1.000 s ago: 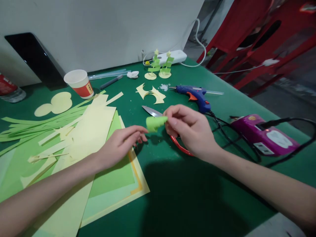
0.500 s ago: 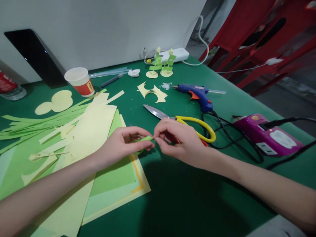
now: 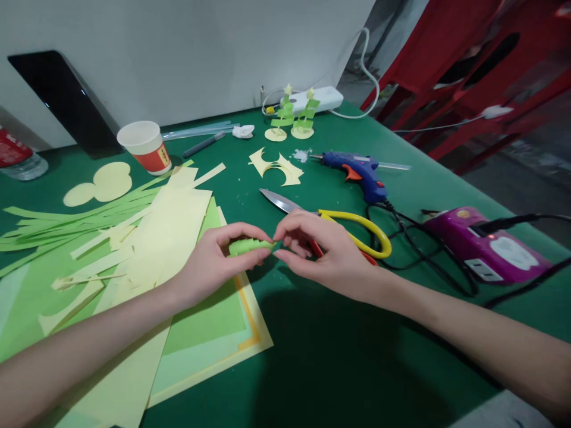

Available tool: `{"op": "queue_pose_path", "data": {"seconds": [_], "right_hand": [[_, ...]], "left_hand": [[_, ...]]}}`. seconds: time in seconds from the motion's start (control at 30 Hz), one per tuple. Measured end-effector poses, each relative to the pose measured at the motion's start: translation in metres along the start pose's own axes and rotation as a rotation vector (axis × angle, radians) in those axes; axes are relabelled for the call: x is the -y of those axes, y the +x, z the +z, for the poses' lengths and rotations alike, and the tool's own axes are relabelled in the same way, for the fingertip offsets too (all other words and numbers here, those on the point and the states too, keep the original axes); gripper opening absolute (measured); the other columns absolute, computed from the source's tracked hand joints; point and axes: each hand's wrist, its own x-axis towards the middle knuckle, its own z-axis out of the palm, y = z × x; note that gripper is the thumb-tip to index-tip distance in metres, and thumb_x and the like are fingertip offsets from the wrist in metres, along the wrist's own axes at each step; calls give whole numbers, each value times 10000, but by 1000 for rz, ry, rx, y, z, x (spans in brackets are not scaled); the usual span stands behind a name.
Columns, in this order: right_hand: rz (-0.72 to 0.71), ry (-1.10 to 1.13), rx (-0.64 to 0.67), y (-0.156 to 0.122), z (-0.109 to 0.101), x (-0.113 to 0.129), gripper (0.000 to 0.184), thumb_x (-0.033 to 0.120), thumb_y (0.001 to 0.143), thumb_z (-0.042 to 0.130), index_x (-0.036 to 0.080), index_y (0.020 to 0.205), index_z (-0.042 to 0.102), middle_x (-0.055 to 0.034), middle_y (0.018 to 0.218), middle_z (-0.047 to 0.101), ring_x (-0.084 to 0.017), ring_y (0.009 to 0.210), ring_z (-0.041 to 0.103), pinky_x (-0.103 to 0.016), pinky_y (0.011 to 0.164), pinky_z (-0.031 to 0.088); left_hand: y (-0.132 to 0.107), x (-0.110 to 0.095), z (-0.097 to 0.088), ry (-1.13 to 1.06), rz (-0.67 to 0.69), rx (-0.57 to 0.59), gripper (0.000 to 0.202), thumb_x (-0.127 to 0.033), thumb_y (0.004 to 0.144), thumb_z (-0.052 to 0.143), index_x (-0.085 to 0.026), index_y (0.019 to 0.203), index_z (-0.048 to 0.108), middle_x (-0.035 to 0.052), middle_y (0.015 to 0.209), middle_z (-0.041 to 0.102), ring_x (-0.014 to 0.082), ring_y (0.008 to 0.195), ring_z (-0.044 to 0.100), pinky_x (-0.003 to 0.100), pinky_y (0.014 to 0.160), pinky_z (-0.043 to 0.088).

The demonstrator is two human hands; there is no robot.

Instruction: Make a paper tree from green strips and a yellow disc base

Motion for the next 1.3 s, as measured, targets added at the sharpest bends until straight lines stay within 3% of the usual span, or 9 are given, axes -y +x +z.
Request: {"op": "queue_pose_path", "data": {"seconds": [0.27,0.43,0.67,0.83,0.97,1.2,1.3], "right_hand": [[148,165,123,1,0,0,109,152,756,544,176,687,462,26,690,464,-49,522,385,-181,458,317],[198,335,139,2,-3,1,107,152,756,530,176,686,454,19,703,467,-65,577,408,-191,502,343],[289,704,20,3,-8,-4,134,169,738,567,170,677,448,1,772,540,-45,519,411,-200,464,323],[395,930,-93,12,-18,-4,137,152,697,511,189,642,392,25,576,548,-51,411,387,-212,423,285],[436,966,-144,18,-29,-6,114,155,680,475,197,646,375,28,555,501,-51,400,341,-219,431,275],[342,836,-118,18,-36,-7,157,194,711,483,210,665,333,30,579,472,-56,409,351,-231,439,285],[328,821,-140,18,-36,-4,172,205,695,522,209,655,355,39,547,483,-53,396,356,-226,428,285]], "left_hand": [[-1,2,-1,85,116,19,87,-162,729,677,-198,807,661,-29,842,670,86,772,591,168,709,457],[0,-2,-7,87,139,-18,105,-195,730,693,-222,831,684,-32,880,689,94,823,608,177,749,472],[8,-13,-21,126,197,-141,71,-178,691,719,-195,756,694,6,886,695,146,883,614,250,796,497],[12,-14,-35,142,303,-230,54,-167,682,712,-203,714,687,12,887,684,169,909,602,295,793,505],[16,-15,-46,200,418,-278,139,-109,687,696,-247,703,688,-18,856,670,154,892,597,305,788,503],[16,-20,-58,316,569,-328,220,-55,704,677,-270,655,675,-55,781,620,117,822,565,329,793,466],[19,-18,-67,251,610,-441,242,-46,709,668,-288,716,666,-81,799,595,111,891,548,339,885,434]]}}
